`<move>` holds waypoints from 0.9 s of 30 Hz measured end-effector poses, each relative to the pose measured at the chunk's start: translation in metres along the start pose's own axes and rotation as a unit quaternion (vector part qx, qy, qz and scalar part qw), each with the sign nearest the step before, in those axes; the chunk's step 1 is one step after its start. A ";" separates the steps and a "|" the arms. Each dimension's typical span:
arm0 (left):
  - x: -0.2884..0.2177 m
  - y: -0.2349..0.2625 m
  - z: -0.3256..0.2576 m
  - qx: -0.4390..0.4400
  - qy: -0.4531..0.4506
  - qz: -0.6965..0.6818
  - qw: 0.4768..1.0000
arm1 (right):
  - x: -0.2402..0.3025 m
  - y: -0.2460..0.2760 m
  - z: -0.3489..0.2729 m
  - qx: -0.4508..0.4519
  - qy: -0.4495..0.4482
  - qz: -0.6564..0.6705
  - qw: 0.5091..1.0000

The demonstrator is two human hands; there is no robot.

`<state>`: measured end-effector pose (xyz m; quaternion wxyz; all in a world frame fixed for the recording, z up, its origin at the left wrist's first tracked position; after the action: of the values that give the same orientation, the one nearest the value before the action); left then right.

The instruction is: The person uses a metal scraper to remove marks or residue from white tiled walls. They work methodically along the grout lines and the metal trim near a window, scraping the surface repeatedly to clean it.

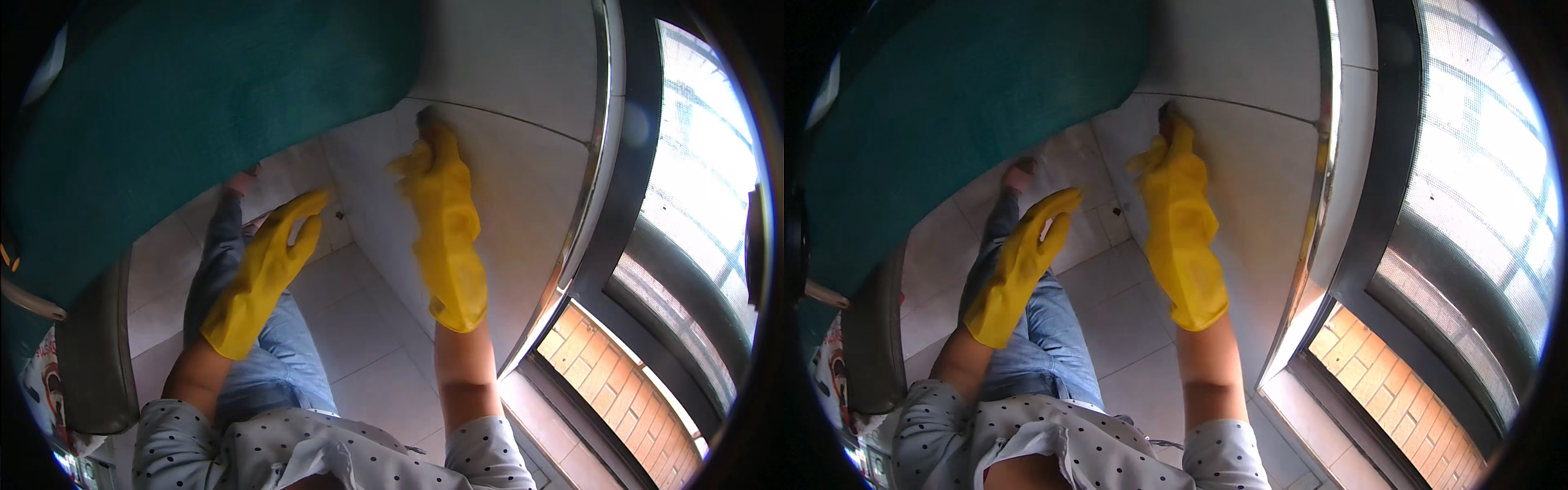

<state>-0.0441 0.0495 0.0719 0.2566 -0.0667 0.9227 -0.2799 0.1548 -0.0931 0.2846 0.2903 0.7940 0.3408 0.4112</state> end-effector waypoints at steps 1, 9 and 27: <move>0.008 -0.002 0.001 0.025 0.026 -0.022 0.999 | 0.006 0.008 0.004 -0.008 0.138 -0.056 0.989; 0.056 0.003 0.008 0.042 0.265 -0.260 0.928 | 0.113 0.087 -0.033 -0.021 0.399 -0.299 0.867; 0.002 0.005 -0.061 -0.220 -0.071 0.240 0.943 | 0.139 0.078 0.027 0.146 0.199 -0.613 0.751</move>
<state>-0.0771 0.0828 0.1118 0.3598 0.0817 0.9294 0.0057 0.2612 -0.0365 0.3924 0.2860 0.3482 0.8603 0.2386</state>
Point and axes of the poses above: each hand's wrist, its own z-axis towards the middle knuckle, its own y-axis out of the back of the hand, x = y × z, the point moved 9 cm from there along z, towards the middle knuckle, and after that the axes turned 15 degrees about y, right-handed, at the moved point
